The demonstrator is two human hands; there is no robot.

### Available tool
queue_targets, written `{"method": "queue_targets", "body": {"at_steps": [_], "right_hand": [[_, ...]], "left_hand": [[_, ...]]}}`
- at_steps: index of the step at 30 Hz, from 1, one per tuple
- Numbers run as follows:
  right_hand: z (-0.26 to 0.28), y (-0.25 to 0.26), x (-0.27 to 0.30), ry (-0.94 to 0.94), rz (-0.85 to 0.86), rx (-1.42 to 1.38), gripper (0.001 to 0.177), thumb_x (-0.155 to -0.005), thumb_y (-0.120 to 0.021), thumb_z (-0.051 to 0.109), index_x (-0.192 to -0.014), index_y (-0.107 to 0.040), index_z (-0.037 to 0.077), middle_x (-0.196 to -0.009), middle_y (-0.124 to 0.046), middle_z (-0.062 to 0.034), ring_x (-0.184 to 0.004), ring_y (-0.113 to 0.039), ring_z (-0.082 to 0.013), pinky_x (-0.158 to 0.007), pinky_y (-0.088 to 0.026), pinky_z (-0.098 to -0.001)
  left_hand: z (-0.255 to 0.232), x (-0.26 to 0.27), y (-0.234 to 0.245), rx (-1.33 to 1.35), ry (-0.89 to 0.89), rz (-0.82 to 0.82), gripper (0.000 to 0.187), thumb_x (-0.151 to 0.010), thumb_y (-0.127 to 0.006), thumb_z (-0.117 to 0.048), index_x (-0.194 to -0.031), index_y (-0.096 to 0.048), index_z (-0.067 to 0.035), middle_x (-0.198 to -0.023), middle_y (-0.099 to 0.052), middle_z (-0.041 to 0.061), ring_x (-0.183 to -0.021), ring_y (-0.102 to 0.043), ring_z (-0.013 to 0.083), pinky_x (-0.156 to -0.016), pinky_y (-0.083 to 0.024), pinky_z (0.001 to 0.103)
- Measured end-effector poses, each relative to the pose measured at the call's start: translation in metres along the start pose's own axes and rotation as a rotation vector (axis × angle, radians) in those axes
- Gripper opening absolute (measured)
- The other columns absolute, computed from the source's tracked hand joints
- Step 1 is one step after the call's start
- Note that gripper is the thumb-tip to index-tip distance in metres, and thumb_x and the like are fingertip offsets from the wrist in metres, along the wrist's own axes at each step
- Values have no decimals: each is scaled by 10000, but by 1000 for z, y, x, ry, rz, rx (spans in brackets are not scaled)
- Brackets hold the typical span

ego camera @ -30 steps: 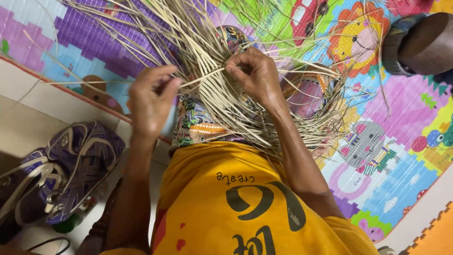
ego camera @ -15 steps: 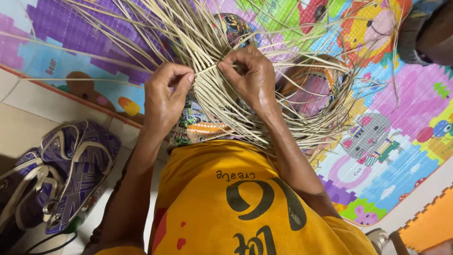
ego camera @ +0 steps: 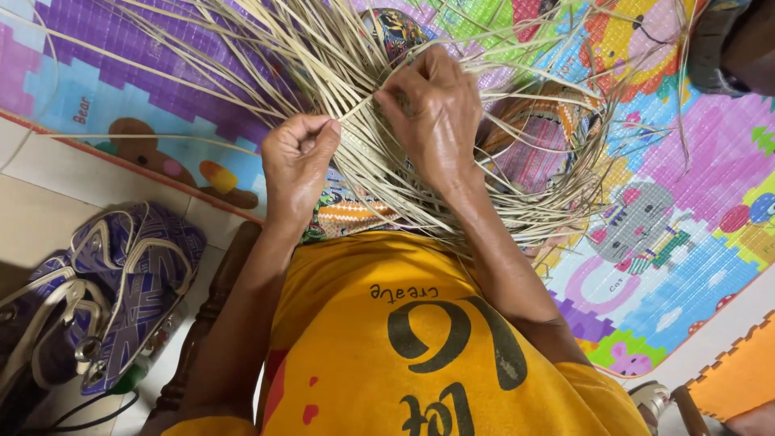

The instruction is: Weaving dried straw strands together to create a circular mat or basket base

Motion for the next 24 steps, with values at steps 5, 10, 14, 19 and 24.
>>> {"method": "queue_targets", "body": {"at_steps": [5,10,14,19,24], "right_hand": [[31,16,1,170,108,-205,178,-857,-818,96,-1008,-737,47,-985,-652,-103,-881,-559,-242,-746,-482,-366],[38,-2,-1,216,295,-481,49,-911,-655,-38,-921,-702,-27,-824,-699,-143,-643,-635,-212,-554,-569,-276],[36,-9,1,183,389,-530,198,-894,-674,-23,-1090,-679,-48,-957,-709,-177,-691,-650,-217,-601,-583,-271],[37,-3,0,142,386,-712,204,-877,-736,-60,-1022,-654,58,-825,-672,-71,-604,-578,-123,-503,-535,-228],[26,-16,7,150,425,-866,57,-933,-742,14,-931,-687,29,-770,-636,-114,-681,-619,-219,-582,-526,-324]], "left_hand": [[2,-1,5,-33,-13,64,40,-952,-669,44,-965,-695,16,-779,-621,6,-615,-460,30,-528,-380,178],[-5,2,4,-95,-128,71,97,-937,-676,68,-896,-663,-19,-786,-613,8,-621,-461,42,-549,-401,186],[-12,11,2,-179,-237,14,73,-926,-684,84,-938,-675,13,-842,-663,28,-698,-551,68,-655,-494,208],[-4,16,5,-99,-148,76,63,-954,-676,54,-1001,-706,25,-804,-633,5,-663,-485,34,-572,-410,182],[4,16,7,-77,-96,60,28,-987,-673,18,-987,-698,31,-872,-714,159,-764,-666,192,-752,-529,312]]}}
Point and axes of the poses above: each hand's wrist, its own x-axis away from the middle knuckle, its own y-axis out of the back of the hand, z = x × y, the point moved 3 cm from there along -x, towards the middle knuckle
